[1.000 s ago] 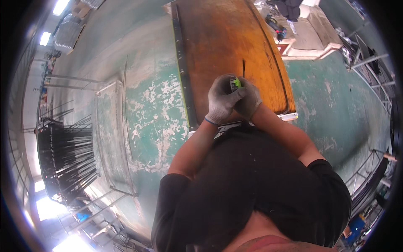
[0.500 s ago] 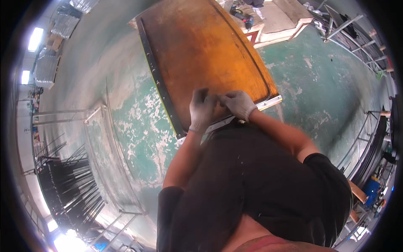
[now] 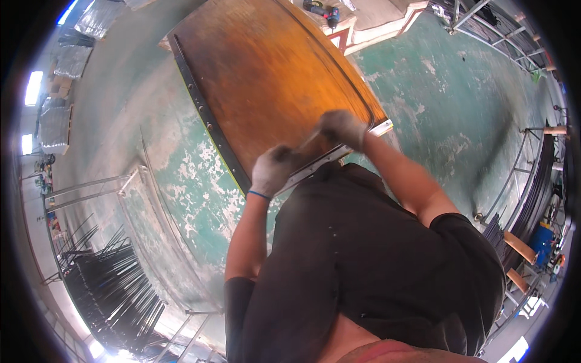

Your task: The person repeatedly picks up long metal rods, places them on a wooden bending jig, and bends them into rectangular frames. The person then stacks the finished frames on a nearby rack. The process is repeated multiple times throughout the clip.

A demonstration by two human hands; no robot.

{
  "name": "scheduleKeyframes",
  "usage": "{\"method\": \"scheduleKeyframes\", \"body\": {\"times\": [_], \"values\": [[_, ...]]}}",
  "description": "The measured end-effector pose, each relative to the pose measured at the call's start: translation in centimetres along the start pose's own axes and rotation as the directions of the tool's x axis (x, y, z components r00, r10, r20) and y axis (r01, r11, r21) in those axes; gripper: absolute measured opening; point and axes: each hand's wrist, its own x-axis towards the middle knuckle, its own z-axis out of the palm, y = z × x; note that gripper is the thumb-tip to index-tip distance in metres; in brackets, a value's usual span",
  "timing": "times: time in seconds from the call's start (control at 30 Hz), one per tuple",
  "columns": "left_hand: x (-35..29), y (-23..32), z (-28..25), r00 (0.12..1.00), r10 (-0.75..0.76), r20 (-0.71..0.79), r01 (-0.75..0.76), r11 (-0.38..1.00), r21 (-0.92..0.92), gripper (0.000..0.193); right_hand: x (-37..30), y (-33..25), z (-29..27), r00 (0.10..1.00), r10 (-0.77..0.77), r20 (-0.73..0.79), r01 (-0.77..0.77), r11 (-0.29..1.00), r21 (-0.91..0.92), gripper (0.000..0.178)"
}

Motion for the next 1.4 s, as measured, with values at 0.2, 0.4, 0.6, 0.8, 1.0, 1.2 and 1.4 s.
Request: {"method": "scheduleKeyframes", "body": {"times": [0.2,0.4,0.6,0.8,1.0,1.2,1.4], "values": [[-5.0,-11.9,-5.6,0.905,-0.424,-0.014,0.420,0.899,-0.123,0.040,0.0,6.1,-13.3,0.589,0.459,-0.665,-0.198,0.880,0.432,0.032],[-7.9,-17.4,-6.8,0.891,-0.448,-0.080,0.446,0.894,-0.043,0.033,-3.5,12.2,-6.7,0.673,0.500,-0.546,-0.716,0.627,-0.308,0.046],[-6.3,-14.0,-4.4,0.886,-0.464,0.000,0.464,0.886,-0.011,0.034,-1.1,14.6,-9.3,0.611,0.475,-0.633,-0.762,0.569,-0.309,0.037],[-3.4,-9.8,-2.6,0.924,-0.383,0.018,0.375,0.914,0.155,0.041,-1.4,16.3,-11.6,0.585,0.444,-0.678,-0.747,0.621,-0.238,0.036],[-0.1,-8.9,-1.1,0.932,-0.352,0.090,0.317,0.908,0.272,0.043,-1.7,17.4,-10.3,0.534,0.444,-0.720,-0.723,0.681,-0.115,0.038],[2.5,-8.4,-1.2,0.909,-0.390,0.146,0.297,0.854,0.428,0.047,-1.6,17.6,-10.1,0.517,0.459,-0.722,-0.731,0.676,-0.094,0.040],[3.2,-10.1,-1.0,0.903,-0.402,0.151,0.309,0.852,0.422,0.047,-1.4,17.3,-10.1,0.503,0.449,-0.738,-0.742,0.662,-0.103,0.038]]}}
